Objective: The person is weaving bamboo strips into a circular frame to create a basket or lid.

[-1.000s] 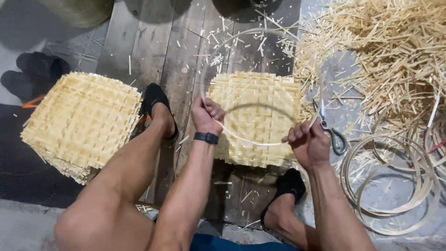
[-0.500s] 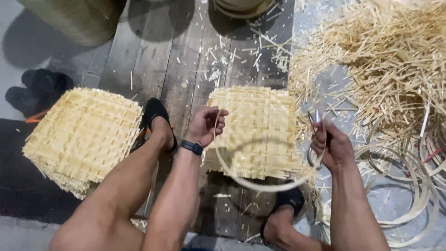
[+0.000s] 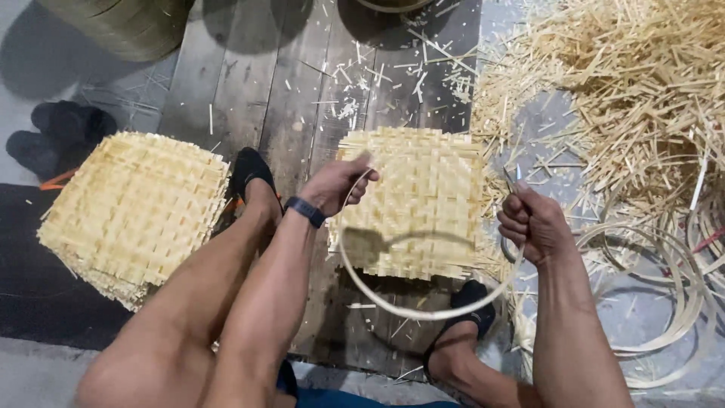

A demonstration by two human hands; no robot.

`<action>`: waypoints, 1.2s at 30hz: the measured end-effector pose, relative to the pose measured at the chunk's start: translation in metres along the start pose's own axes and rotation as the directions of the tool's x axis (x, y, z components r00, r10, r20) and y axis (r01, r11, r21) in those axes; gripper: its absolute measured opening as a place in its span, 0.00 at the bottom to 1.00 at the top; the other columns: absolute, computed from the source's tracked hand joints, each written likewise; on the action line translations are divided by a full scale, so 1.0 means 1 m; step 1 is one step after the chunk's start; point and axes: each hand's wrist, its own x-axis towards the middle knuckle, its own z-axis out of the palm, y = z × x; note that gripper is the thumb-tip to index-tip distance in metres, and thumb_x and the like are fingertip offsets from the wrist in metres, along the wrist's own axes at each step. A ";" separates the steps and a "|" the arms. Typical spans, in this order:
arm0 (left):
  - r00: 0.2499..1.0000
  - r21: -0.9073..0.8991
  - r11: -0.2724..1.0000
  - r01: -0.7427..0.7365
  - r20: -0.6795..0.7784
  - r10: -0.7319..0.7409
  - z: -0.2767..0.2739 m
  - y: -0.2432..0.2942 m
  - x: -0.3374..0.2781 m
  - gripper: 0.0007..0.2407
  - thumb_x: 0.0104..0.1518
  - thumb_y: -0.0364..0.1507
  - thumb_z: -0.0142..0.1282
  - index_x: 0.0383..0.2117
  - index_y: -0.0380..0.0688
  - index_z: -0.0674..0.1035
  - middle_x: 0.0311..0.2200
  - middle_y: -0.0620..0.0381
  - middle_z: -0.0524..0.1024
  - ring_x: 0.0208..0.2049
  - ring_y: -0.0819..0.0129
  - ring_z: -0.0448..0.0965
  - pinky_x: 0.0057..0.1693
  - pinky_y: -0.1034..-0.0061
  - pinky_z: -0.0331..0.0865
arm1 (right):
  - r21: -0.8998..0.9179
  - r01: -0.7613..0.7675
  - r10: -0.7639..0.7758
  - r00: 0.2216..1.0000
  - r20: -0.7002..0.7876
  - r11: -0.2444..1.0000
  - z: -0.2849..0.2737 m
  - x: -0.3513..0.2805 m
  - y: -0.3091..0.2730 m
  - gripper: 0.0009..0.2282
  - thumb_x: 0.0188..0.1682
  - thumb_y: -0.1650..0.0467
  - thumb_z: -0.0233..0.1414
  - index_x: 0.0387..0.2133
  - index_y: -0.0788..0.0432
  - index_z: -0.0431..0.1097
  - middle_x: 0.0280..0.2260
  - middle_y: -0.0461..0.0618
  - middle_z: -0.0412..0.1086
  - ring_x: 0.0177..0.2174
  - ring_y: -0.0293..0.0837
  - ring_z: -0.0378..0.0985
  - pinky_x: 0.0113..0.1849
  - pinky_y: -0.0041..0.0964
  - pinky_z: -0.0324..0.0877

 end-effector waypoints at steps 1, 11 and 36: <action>1.000 -0.118 0.993 -0.008 0.022 0.010 0.002 0.004 -0.012 0.21 0.62 0.46 0.47 0.27 0.39 0.79 0.14 0.64 0.72 0.15 0.76 0.68 0.24 0.83 0.63 | 0.021 0.062 -0.062 0.998 -0.019 0.998 0.006 0.001 -0.002 0.19 0.57 0.58 0.49 0.19 0.54 0.60 0.16 0.38 0.49 0.15 0.33 0.49 0.17 0.29 0.46; 0.986 -0.616 0.772 -0.155 -0.044 0.162 -0.043 -0.091 0.041 0.16 0.64 0.40 0.57 0.27 0.39 0.77 0.12 0.65 0.64 0.14 0.78 0.61 0.21 0.84 0.54 | -0.098 0.044 -0.062 0.980 -0.190 0.994 0.031 0.000 0.001 0.19 0.53 0.59 0.47 0.40 0.64 0.72 0.20 0.45 0.65 0.19 0.38 0.65 0.25 0.32 0.65; 0.982 -0.725 0.667 -0.173 -0.180 0.059 -0.053 -0.103 0.055 0.17 0.59 0.45 0.60 0.30 0.40 0.78 0.12 0.68 0.61 0.12 0.80 0.57 0.18 0.84 0.48 | 0.032 0.218 -0.207 0.955 -0.212 0.975 0.000 0.025 0.053 0.19 0.55 0.70 0.52 0.60 0.58 0.66 0.31 0.50 0.72 0.27 0.40 0.73 0.27 0.35 0.70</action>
